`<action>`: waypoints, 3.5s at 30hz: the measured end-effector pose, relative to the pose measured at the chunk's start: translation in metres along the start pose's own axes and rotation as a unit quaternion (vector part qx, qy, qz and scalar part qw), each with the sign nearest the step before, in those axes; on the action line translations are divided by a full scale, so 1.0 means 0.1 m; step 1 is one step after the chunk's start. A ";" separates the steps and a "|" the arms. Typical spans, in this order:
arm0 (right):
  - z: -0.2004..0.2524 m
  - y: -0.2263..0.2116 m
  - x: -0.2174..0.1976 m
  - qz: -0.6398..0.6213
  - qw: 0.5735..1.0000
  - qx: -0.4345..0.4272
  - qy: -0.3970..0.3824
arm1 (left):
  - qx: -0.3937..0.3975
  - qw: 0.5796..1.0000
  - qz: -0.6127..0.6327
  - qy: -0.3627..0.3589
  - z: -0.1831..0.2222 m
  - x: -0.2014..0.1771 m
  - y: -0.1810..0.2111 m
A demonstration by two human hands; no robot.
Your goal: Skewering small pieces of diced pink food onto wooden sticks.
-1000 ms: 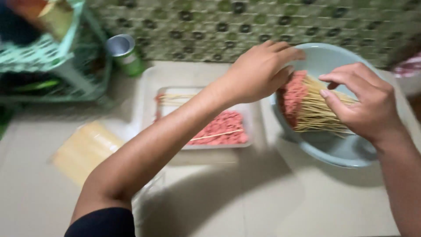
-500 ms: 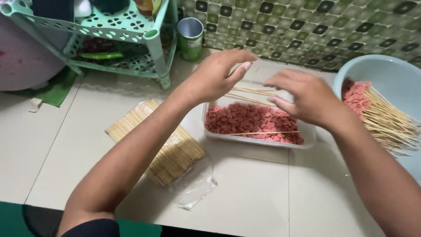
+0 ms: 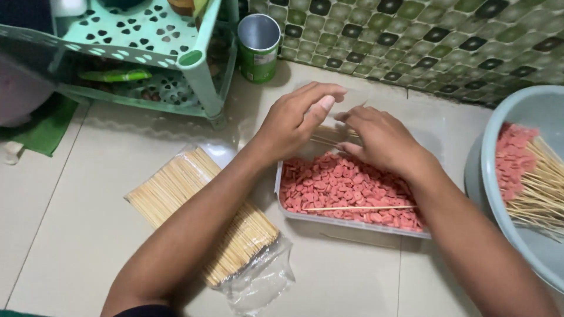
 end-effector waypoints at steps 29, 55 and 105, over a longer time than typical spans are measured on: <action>-0.09 -0.09 0.16 -0.052 0.995 0.052 -0.071 | 0.047 0.998 0.044 0.019 0.06 -0.01 0.01; -0.02 -0.01 -0.03 -0.134 0.990 0.043 -0.026 | 0.079 0.984 0.081 0.138 0.05 -0.15 0.15; 2.95 0.95 -0.55 -0.387 0.830 0.184 0.358 | 0.061 0.965 0.238 -0.092 -0.53 2.21 1.10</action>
Point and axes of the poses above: each hand's wrist, its own z-axis away from the middle knuckle, its own x-axis out of the palm, y = z × x, the point moved 4 cm from there along -z, towards the middle knuckle, and after that the axes turned 10 degrees about z, right-handed, at the moved point
